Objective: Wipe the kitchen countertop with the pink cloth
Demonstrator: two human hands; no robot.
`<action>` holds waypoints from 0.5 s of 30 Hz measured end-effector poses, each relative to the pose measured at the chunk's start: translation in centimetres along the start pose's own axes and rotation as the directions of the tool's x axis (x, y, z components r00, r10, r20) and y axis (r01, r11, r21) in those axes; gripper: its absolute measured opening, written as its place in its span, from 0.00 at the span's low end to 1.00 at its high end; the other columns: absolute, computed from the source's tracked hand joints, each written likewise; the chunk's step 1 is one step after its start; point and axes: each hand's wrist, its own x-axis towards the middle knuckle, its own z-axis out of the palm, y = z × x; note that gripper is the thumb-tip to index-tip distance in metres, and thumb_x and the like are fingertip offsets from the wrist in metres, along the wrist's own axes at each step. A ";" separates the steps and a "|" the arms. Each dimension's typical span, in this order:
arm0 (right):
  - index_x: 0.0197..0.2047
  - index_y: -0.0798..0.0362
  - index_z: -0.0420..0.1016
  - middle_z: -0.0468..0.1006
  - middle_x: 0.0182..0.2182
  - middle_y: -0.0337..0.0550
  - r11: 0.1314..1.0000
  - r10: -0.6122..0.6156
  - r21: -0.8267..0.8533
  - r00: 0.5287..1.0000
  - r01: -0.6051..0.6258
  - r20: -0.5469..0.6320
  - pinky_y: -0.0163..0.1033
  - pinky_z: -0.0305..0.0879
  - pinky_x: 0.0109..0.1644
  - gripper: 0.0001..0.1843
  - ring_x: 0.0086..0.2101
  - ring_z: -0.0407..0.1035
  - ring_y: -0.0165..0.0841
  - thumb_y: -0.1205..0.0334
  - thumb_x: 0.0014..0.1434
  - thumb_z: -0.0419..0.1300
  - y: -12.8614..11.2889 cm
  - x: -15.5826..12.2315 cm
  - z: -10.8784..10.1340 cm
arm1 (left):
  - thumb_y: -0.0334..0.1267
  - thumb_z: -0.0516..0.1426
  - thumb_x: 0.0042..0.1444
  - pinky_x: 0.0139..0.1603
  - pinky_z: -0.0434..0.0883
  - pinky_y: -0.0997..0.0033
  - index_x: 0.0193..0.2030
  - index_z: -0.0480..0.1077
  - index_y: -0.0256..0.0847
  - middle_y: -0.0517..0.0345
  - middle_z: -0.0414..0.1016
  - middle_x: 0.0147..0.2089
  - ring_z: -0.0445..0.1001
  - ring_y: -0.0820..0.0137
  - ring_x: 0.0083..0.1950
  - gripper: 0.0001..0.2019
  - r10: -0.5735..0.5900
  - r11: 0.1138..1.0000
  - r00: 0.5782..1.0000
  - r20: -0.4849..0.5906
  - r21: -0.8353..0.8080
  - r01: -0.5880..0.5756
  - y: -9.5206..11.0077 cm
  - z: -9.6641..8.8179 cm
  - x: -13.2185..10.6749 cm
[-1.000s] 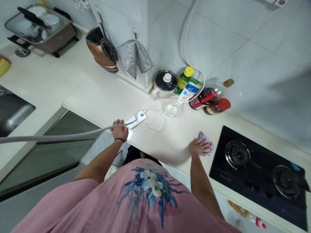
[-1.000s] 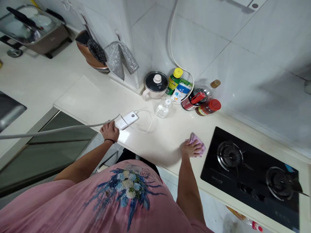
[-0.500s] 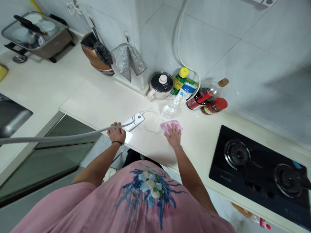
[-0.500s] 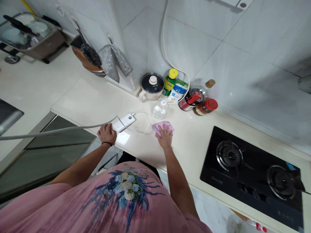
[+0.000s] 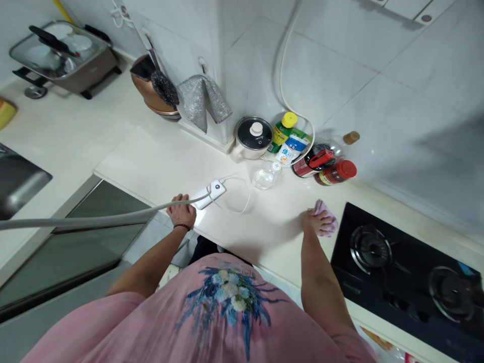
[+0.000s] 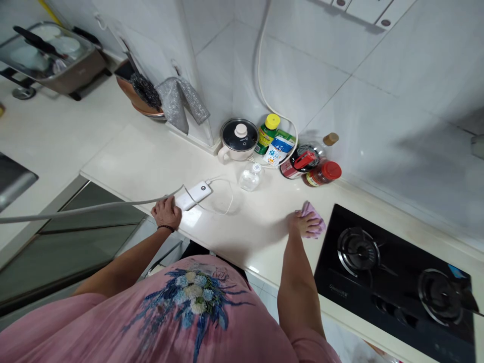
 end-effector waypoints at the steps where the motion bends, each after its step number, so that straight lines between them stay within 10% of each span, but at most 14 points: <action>1: 0.84 0.51 0.44 0.42 0.80 0.68 0.999 -0.047 -0.003 0.999 0.047 0.023 0.86 0.45 0.69 0.39 0.77 0.42 0.61 0.45 0.76 0.37 -2.0 -0.5 0.2 | 0.37 0.53 0.64 0.76 0.50 0.40 0.70 0.70 0.41 0.38 0.68 0.73 0.59 0.47 0.77 0.27 -0.004 1.000 1.000 0.002 0.001 0.004 0.0 0.0 0.0; 4: 0.84 0.51 0.41 0.40 0.82 0.62 0.957 -0.286 -0.020 0.950 0.291 0.125 0.81 0.41 0.74 0.40 0.78 0.36 0.59 0.43 0.76 0.37 -7.7 -2.9 0.9 | 0.37 0.53 0.64 0.76 0.49 0.41 0.70 0.70 0.41 0.38 0.67 0.74 0.58 0.47 0.77 0.27 -0.005 1.000 1.000 0.000 0.000 0.005 -0.1 0.1 0.0; 8: 0.84 0.47 0.42 0.35 0.83 0.49 0.749 -0.617 -0.076 0.736 0.658 0.280 0.72 0.38 0.78 0.39 0.79 0.32 0.55 0.42 0.77 0.38 -12.6 -6.2 1.6 | 0.38 0.53 0.65 0.76 0.49 0.42 0.70 0.70 0.41 0.39 0.67 0.74 0.59 0.48 0.77 0.27 0.007 1.000 1.000 -0.016 0.006 -0.007 -0.3 0.2 0.0; 12: 0.83 0.44 0.48 0.37 0.83 0.43 0.522 -0.785 -0.090 0.519 0.848 0.339 0.65 0.37 0.79 0.37 0.79 0.32 0.50 0.42 0.77 0.42 -12.8 -6.0 1.1 | 0.40 0.53 0.65 0.76 0.50 0.43 0.70 0.71 0.41 0.39 0.68 0.73 0.59 0.49 0.77 0.27 0.015 1.000 0.999 -0.037 0.028 -0.014 -0.4 0.4 0.0; 15: 0.83 0.44 0.51 0.44 0.82 0.46 0.527 -0.792 -0.136 0.543 0.839 0.279 0.64 0.38 0.79 0.35 0.78 0.37 0.50 0.45 0.77 0.42 -10.5 -2.7 -0.3 | 0.40 0.52 0.65 0.76 0.50 0.42 0.70 0.70 0.41 0.38 0.68 0.73 0.58 0.49 0.77 0.27 0.016 0.999 0.999 -0.034 0.036 -0.015 -0.5 0.4 0.0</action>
